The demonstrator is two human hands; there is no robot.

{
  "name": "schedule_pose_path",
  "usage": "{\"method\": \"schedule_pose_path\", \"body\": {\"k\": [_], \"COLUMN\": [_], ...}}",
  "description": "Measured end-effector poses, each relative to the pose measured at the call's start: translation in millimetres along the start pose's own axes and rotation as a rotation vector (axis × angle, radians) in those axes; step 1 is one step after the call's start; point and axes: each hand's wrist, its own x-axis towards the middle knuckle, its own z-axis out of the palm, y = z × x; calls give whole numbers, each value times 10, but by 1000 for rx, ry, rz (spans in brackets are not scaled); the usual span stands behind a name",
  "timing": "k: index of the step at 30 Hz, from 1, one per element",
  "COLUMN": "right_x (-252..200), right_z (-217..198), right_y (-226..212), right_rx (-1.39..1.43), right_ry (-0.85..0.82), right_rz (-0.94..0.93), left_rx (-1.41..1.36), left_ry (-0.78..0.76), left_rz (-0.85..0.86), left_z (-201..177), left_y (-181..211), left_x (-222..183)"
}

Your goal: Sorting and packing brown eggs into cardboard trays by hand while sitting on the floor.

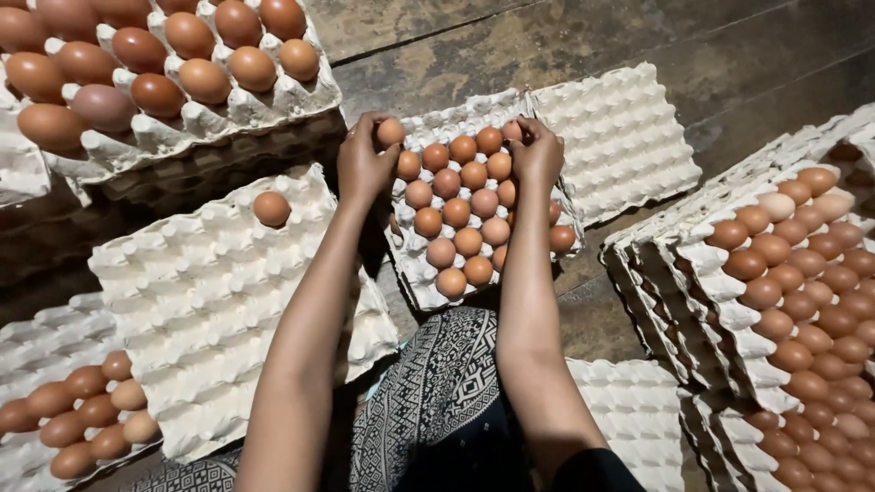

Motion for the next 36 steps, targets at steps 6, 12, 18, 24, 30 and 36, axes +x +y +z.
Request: {"method": "schedule_pose_path", "body": {"k": [6,12,18,24,30,36], "right_x": [-42,-53,-276,-380,-461,-833], "right_z": [-8,7,-171,-78,1,183], "right_y": [-19,-46,-334,-172,-255,-1076], "right_rx": [-97,-122,-156,-200,-157,-122], "right_ry": [-38,-51,-47,65,358,32], "right_rz": [6,-16,-9,-103,-256,-561], "left_rx": [243,484,602,469,538,835], "left_ry": [-218,-229,-175,-241,91,105], "left_rz": [-61,39,180,123,314,-126], "left_z": [-76,-51,-22,-224,-1039,-1431], "left_y": [-23,-29,-11,113,409,-269], "left_x": [102,176,131,-130,-641,-937]}}
